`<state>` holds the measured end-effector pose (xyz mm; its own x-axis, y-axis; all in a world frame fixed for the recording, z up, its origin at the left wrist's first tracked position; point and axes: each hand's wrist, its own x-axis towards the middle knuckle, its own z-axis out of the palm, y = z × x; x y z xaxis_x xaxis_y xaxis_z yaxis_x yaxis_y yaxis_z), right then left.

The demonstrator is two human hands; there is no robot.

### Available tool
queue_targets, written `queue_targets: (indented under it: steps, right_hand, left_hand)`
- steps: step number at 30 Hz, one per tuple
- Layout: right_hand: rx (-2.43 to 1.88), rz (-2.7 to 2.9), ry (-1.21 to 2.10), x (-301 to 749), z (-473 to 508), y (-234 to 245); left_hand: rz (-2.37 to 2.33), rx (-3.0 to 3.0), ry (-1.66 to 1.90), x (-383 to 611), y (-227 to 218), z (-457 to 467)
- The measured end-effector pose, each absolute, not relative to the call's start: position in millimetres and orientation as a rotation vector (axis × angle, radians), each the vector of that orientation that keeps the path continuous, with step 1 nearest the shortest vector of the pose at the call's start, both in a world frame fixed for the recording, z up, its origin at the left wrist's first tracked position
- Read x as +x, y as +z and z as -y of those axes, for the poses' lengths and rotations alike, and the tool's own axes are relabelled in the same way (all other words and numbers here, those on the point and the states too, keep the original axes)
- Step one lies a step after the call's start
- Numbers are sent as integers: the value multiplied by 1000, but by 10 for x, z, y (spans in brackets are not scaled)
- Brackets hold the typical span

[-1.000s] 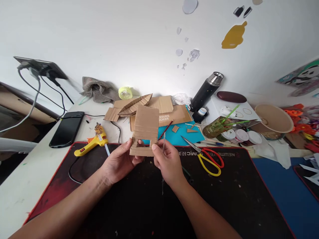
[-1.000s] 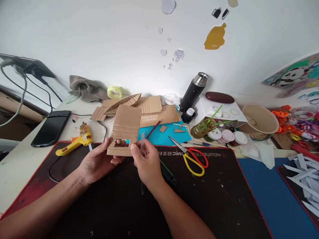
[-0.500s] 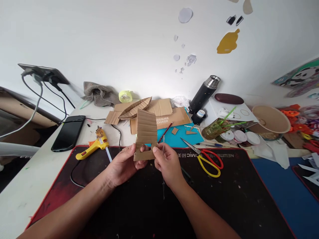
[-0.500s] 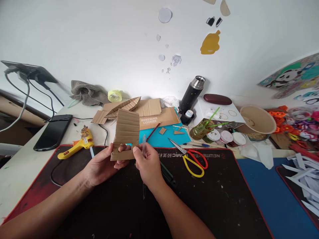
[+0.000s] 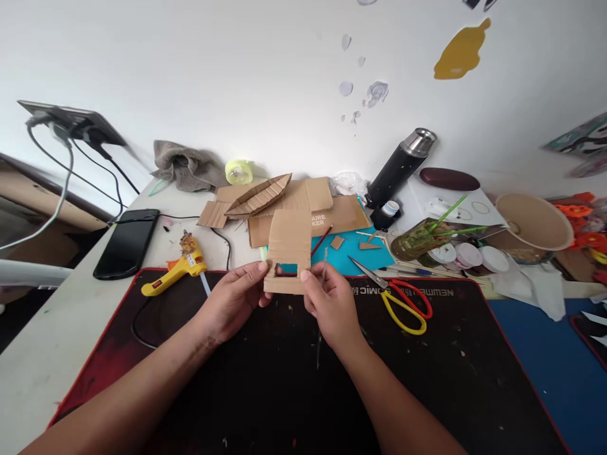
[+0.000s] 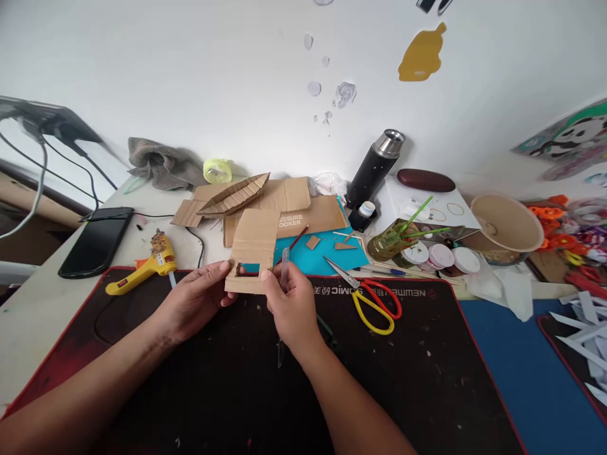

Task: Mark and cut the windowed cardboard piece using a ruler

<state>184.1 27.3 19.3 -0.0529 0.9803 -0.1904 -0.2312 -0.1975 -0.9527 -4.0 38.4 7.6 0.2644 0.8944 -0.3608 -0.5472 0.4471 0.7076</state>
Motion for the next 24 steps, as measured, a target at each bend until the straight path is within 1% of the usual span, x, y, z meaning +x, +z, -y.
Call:
queue_targets:
  steps: [11, 24]
  right_hand:
    - [-1126, 984, 1445, 1808, -220, 199]
    - [-1052, 952, 1603, 1809, -194, 219]
  left_hand:
    - [-787, 543, 975, -59, 161, -379]
    - [-853, 629, 954, -48, 146, -384]
